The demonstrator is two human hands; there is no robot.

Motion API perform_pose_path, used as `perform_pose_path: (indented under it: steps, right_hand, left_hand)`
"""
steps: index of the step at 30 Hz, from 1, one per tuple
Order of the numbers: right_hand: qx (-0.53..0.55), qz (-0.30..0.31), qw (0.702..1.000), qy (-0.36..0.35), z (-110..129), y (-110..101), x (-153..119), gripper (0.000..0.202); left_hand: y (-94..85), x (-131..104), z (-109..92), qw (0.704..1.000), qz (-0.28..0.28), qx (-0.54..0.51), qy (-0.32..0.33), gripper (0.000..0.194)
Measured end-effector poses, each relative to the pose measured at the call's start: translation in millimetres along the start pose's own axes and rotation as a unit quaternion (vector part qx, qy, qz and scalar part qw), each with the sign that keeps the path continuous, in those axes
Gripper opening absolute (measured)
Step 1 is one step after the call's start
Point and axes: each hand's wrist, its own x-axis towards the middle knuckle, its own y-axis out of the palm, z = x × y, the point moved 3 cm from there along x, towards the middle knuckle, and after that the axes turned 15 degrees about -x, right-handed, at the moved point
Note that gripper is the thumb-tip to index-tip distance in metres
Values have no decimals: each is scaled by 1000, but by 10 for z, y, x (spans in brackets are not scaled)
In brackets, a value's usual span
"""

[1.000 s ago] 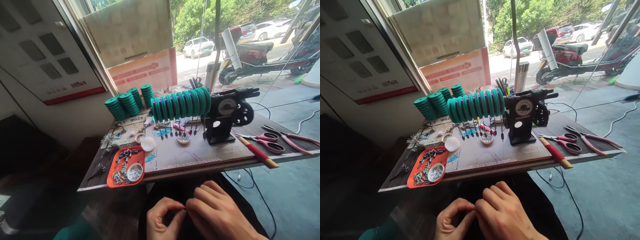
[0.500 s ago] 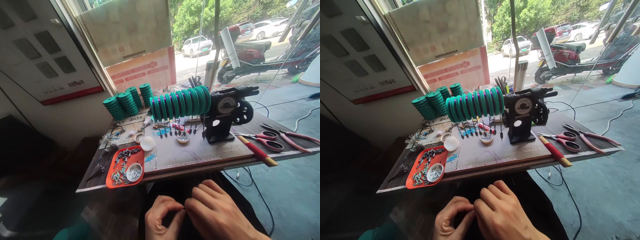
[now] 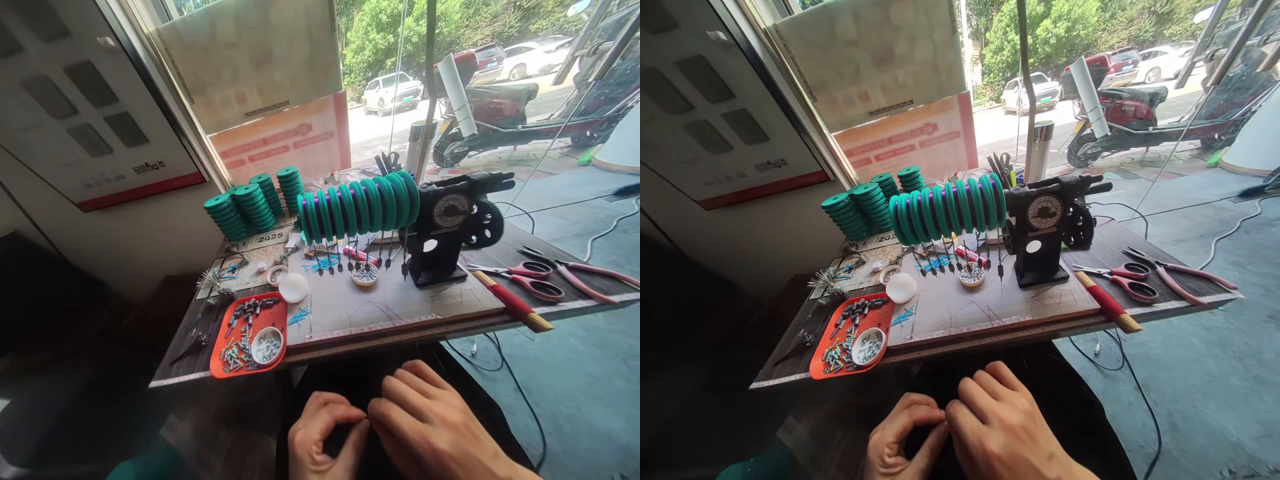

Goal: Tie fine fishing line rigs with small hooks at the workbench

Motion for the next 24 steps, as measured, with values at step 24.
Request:
perform_pose_path:
  steps: [24]
  right_hand:
    - [-2, 13, 1000, 1, 5, 27, -15, 30]
  left_hand:
    - [1, -6, -38, 997, 25, 61, 50, 8]
